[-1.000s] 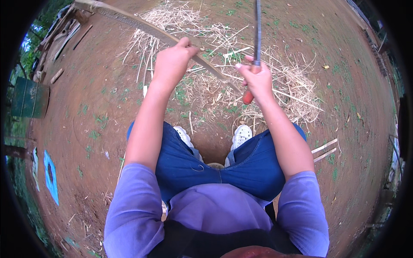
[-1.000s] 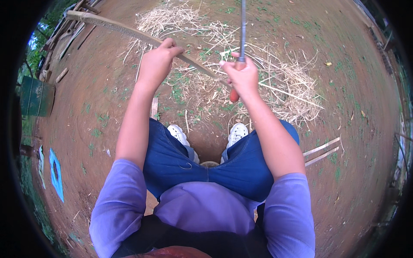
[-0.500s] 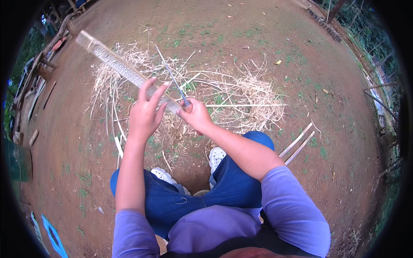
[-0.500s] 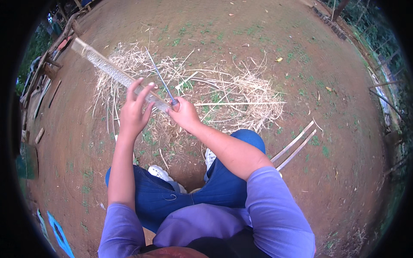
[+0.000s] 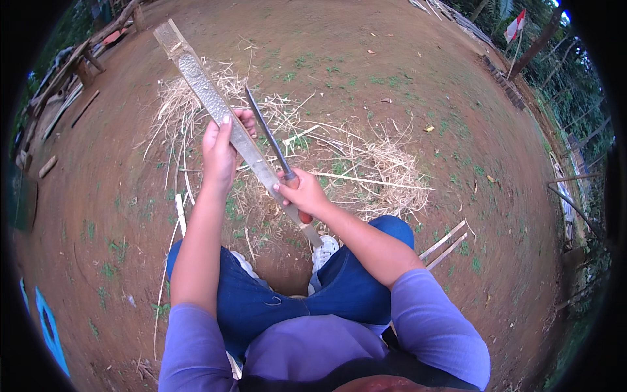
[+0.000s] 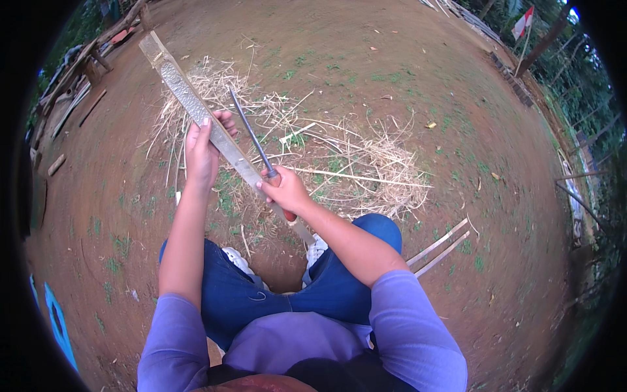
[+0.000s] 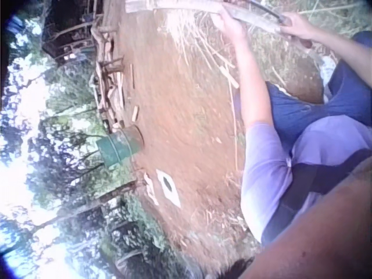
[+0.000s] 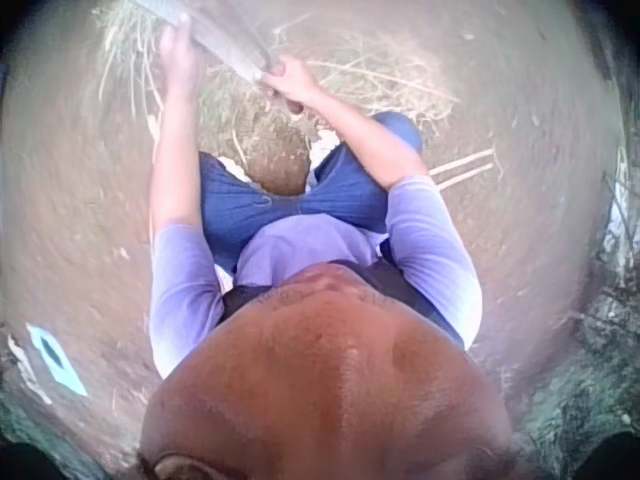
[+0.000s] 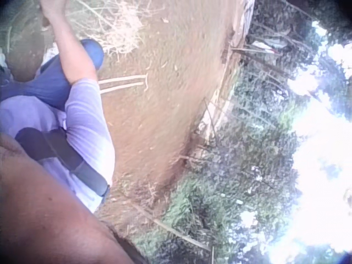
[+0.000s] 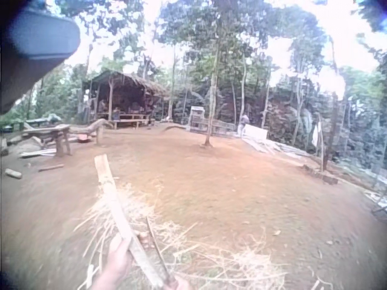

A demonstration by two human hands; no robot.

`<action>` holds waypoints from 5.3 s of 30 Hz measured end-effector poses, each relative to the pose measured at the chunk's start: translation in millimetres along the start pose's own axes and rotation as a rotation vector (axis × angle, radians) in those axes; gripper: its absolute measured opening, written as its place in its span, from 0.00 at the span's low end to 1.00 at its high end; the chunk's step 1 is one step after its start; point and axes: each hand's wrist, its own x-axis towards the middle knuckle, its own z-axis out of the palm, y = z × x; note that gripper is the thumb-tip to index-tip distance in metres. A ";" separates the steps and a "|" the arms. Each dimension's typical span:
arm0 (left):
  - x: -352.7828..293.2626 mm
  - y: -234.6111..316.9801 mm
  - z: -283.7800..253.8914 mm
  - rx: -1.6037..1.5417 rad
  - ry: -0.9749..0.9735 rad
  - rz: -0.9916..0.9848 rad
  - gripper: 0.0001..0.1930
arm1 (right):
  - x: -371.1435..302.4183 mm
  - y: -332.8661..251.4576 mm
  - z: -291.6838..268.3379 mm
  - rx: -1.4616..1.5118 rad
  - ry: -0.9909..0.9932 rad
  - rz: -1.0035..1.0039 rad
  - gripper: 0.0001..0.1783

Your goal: The person holds a thin strip of bamboo and uses a machete to shave and smooth its surface while sitting in an outdoor workspace.

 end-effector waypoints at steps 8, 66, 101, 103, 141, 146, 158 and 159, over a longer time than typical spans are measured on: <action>3.3 38.8 -19.1 -0.007 0.189 0.253 0.22 | -17.1 -13.0 -0.7 -0.080 0.100 0.131 0.15; 33.7 -23.0 -53.0 0.111 0.370 0.369 0.08 | -2.1 153.0 62.5 -0.025 0.082 0.625 0.15; 49.3 -35.1 -71.8 0.492 0.440 0.598 0.11 | -14.5 172.9 55.9 0.116 0.128 0.511 0.13; 51.0 -37.2 -73.0 0.495 0.428 0.536 0.11 | -15.8 168.7 54.3 0.234 0.144 0.517 0.13; 30.4 -9.0 -61.2 0.659 0.241 0.571 0.26 | -9.1 92.5 55.6 -0.036 0.091 0.448 0.09; 37.9 -15.0 -69.2 1.021 0.434 0.796 0.29 | -5.9 30.1 72.9 -0.194 0.064 0.069 0.10; 43.3 -15.0 -72.0 0.685 0.320 0.781 0.23 | -11.6 206.9 21.7 -0.093 0.205 0.816 0.04; 42.7 -16.4 -70.2 0.663 0.299 0.728 0.20 | -12.9 204.1 24.6 -0.097 0.188 0.752 0.05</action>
